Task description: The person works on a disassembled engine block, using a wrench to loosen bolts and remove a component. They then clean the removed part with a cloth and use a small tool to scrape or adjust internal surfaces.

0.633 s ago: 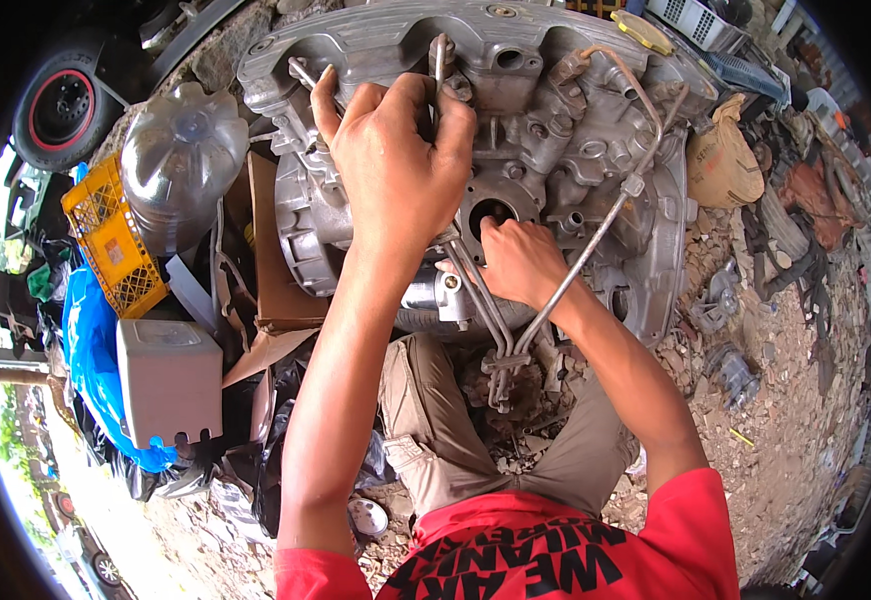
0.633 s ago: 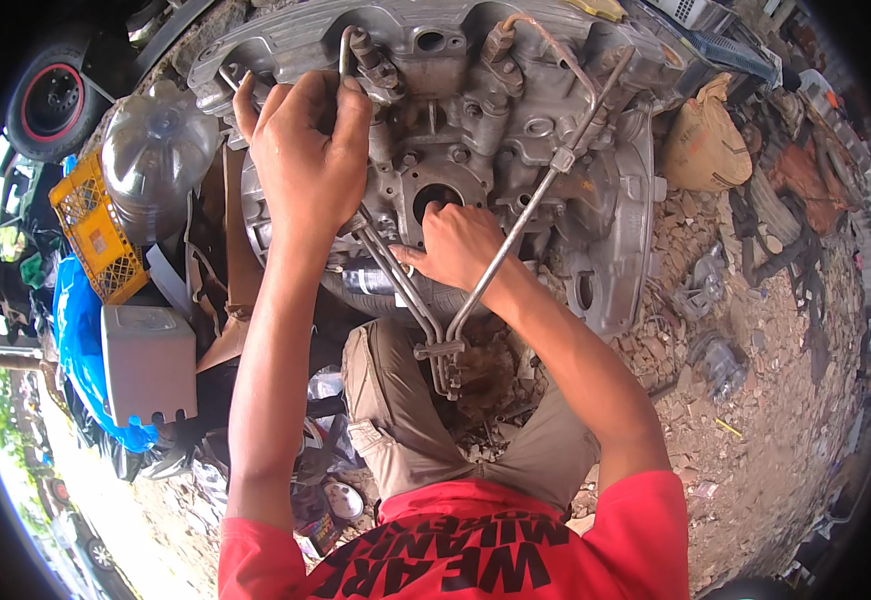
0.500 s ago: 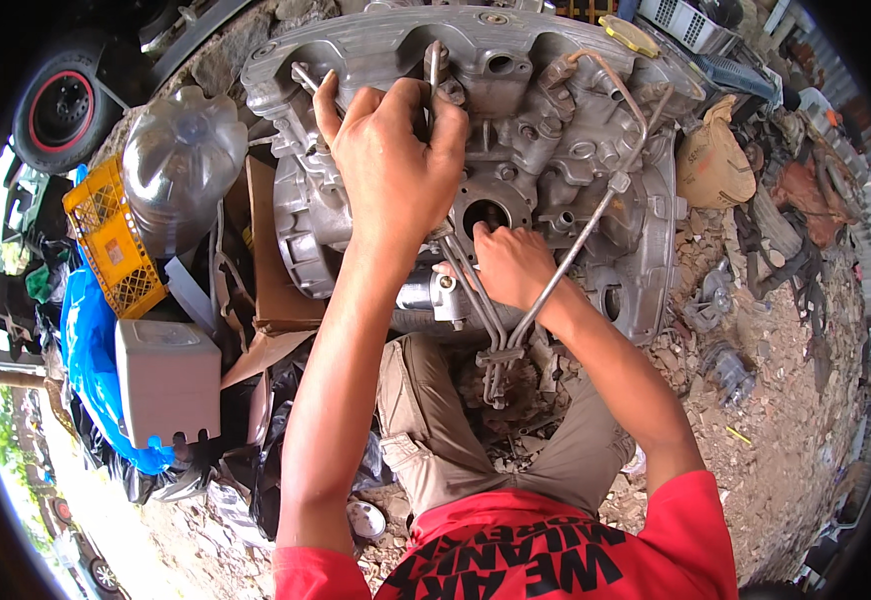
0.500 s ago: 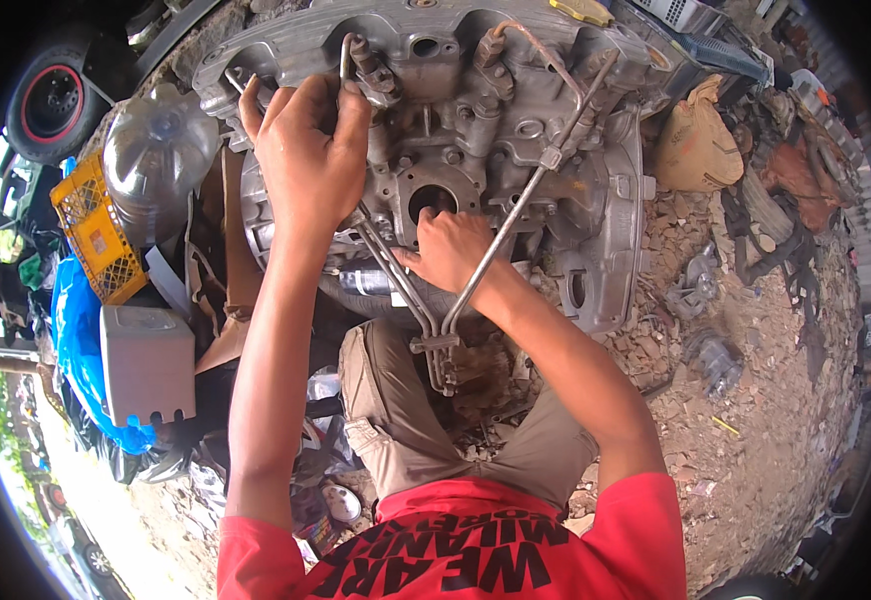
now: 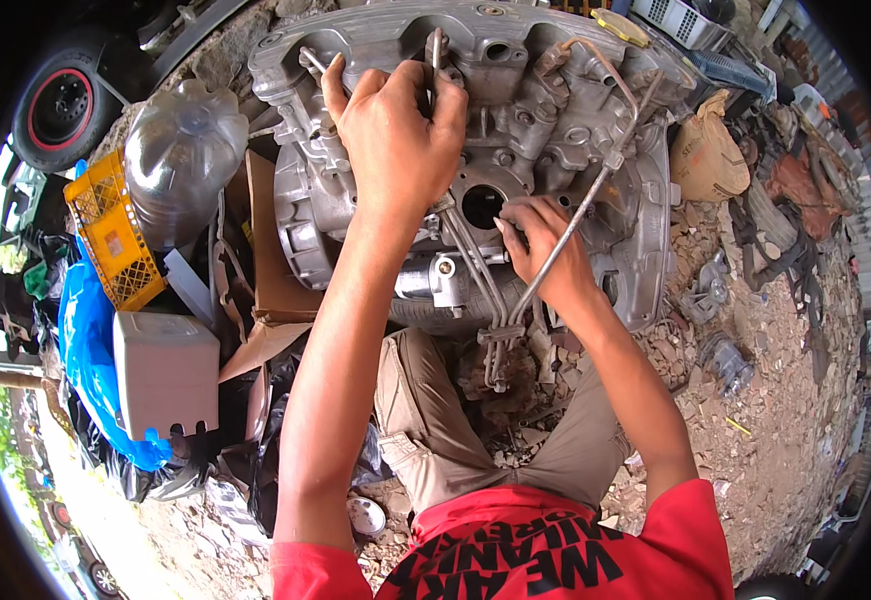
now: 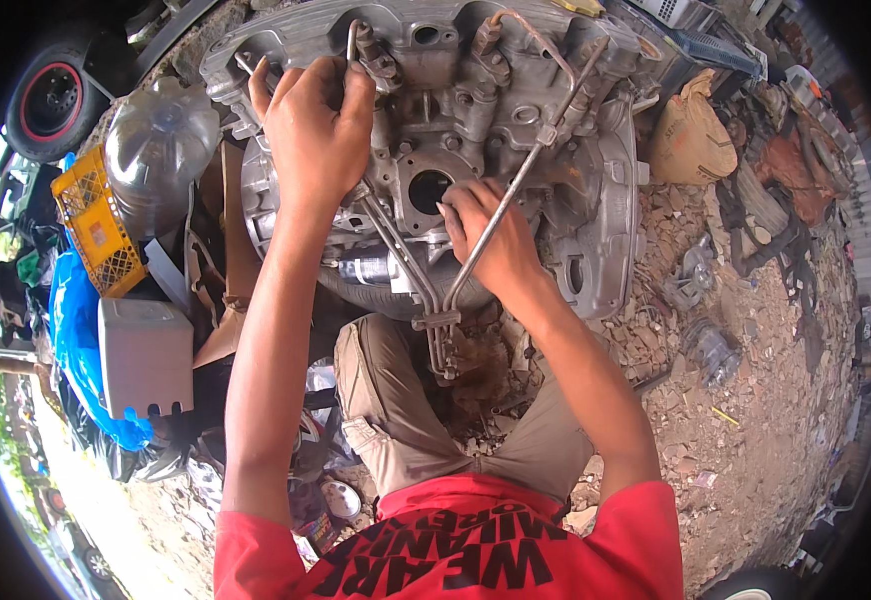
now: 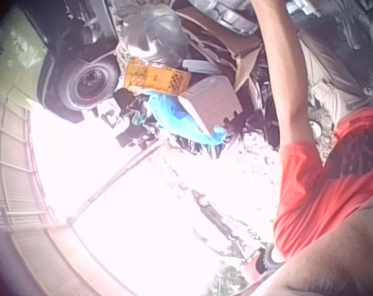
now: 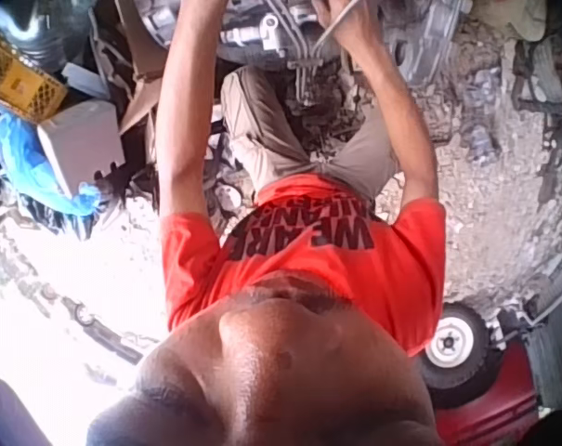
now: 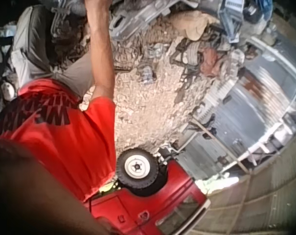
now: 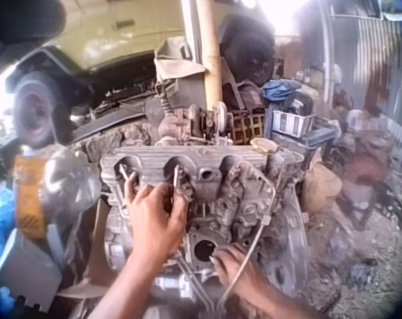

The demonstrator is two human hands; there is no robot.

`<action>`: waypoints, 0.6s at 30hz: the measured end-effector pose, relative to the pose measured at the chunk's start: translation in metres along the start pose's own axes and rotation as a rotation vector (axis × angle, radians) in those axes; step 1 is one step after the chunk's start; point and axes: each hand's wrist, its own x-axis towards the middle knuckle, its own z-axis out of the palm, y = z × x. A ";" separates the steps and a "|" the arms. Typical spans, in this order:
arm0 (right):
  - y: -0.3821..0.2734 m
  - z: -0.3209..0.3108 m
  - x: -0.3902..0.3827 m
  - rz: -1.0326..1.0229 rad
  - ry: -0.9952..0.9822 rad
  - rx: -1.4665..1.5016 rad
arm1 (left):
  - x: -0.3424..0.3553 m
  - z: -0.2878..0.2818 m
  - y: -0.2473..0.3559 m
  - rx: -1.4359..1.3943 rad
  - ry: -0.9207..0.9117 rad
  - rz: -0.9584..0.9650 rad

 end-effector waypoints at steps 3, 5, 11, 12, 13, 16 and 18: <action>0.015 0.010 0.015 -0.161 0.092 -0.143 | 0.002 0.002 -0.002 0.007 0.001 0.012; 0.018 0.012 0.029 -0.192 0.109 -0.176 | 0.003 0.002 0.001 0.008 -0.006 0.013; 0.009 0.027 0.052 -0.213 -0.006 -0.310 | 0.003 0.000 -0.001 0.025 -0.020 0.007; 0.011 0.029 0.057 -0.282 0.003 -0.367 | 0.004 0.001 -0.001 0.025 -0.010 0.015; 0.011 0.029 0.059 -0.296 -0.007 -0.443 | 0.003 0.002 -0.001 0.021 -0.008 0.016; 0.005 0.025 0.060 -0.371 0.004 -0.703 | 0.001 0.001 -0.001 0.018 -0.004 0.017; 0.016 0.024 0.058 -0.411 -0.016 -0.615 | -0.002 0.000 -0.003 0.022 -0.012 0.013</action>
